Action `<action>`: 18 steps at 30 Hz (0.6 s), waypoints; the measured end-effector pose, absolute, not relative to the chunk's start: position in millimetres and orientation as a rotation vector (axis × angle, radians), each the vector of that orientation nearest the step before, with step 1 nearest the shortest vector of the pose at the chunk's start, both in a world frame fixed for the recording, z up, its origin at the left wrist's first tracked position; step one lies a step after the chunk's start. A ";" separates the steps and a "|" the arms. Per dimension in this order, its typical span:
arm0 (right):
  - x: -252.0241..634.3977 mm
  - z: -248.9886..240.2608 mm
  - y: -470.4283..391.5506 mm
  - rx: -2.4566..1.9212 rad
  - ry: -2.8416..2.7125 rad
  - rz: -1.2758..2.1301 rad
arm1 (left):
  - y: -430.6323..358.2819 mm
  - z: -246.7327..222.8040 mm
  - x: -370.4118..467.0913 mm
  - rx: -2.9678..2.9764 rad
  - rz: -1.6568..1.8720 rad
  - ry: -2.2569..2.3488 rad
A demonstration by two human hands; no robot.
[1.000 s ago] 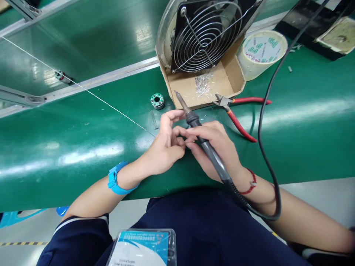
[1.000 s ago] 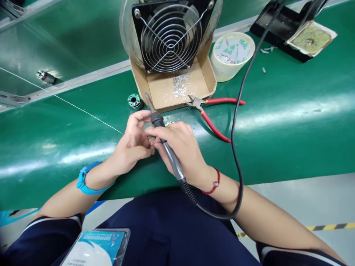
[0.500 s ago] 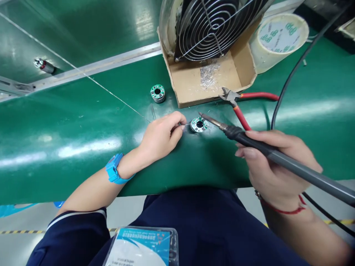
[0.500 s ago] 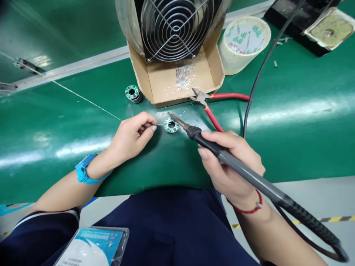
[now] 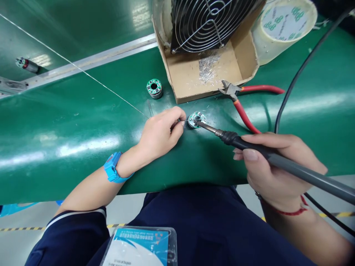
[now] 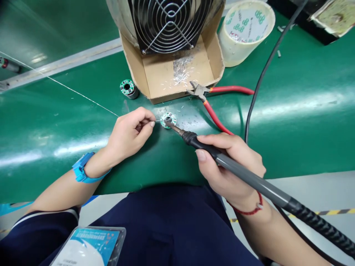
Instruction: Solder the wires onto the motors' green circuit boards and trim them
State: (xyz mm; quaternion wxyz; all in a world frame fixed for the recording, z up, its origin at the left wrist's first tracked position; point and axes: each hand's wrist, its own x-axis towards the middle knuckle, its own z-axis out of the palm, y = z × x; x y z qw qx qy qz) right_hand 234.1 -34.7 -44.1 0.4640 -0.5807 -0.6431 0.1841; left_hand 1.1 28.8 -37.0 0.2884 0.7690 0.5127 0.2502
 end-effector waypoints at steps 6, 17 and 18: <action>236.3 -39.9 -35.0 -1.418 -1.602 0.469 | 34.2 -41.5 2.2 1.944 0.680 1.258; 243.6 -16.6 -20.6 -1.537 -1.669 0.567 | 35.1 -47.8 10.1 1.916 0.513 1.305; 243.4 -15.1 -20.5 -1.542 -1.659 0.572 | 34.9 -47.8 10.5 1.915 0.516 1.314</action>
